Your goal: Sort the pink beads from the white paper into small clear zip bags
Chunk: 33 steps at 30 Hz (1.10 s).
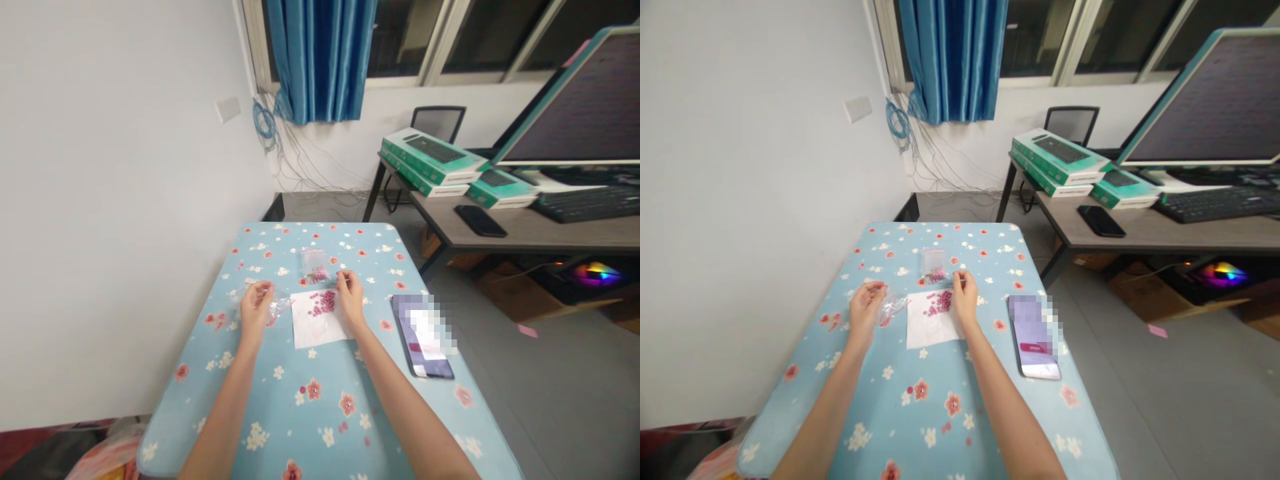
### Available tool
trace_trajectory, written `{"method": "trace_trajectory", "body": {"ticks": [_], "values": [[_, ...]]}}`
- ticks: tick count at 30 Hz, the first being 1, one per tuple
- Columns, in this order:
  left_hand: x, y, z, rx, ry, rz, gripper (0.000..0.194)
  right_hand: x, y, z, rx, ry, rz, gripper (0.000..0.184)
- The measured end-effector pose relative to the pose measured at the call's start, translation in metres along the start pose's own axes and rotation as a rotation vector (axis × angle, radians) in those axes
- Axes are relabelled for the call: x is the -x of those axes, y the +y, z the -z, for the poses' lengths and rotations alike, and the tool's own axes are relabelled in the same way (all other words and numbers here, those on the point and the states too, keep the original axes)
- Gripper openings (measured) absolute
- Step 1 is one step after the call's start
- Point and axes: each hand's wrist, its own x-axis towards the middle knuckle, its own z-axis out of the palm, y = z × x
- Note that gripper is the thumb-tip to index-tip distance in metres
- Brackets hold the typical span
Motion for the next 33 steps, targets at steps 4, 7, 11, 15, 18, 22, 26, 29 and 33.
{"method": "trace_trajectory", "body": {"ticks": [4, 7, 11, 15, 18, 22, 26, 29, 33], "values": [[-0.011, -0.001, 0.019, -0.173, -0.111, -0.073, 0.027, 0.002, -0.003, -0.001, 0.020, 0.015, -0.003, 0.027], [-0.016, 0.008, 0.035, -0.399, -0.299, -0.192, 0.024, 0.002, -0.004, -0.002, 0.027, 0.029, 0.000, 0.026], [-0.018, 0.024, 0.049, -0.695, -0.621, -0.419, 0.031, 0.003, -0.011, 0.000, 0.019, 0.018, 0.017, 0.027], [-0.015, 0.027, 0.051, -0.873, -0.772, -0.547, 0.036, 0.014, -0.030, 0.003, 0.062, -0.057, 0.056, 0.026], [-0.012, 0.023, 0.048, -0.943, -0.759, -0.573, 0.034, 0.031, -0.047, -0.001, 0.087, -0.367, 0.010, 0.024], [-0.009, 0.018, 0.046, -0.967, -0.741, -0.598, 0.027, 0.054, -0.064, -0.014, 0.218, -0.702, -0.013, 0.024], [-0.009, 0.015, 0.047, -0.951, -0.744, -0.630, 0.031, 0.068, -0.073, -0.025, 0.487, -0.757, 0.014, 0.026], [-0.009, 0.015, 0.047, -0.947, -0.733, -0.656, 0.031, 0.072, -0.078, -0.029, 0.642, -0.761, 0.064, 0.028], [-0.007, 0.016, 0.043, -0.959, -0.747, -0.678, 0.022, 0.074, -0.080, -0.032, 0.682, -0.735, 0.115, 0.032]]}}
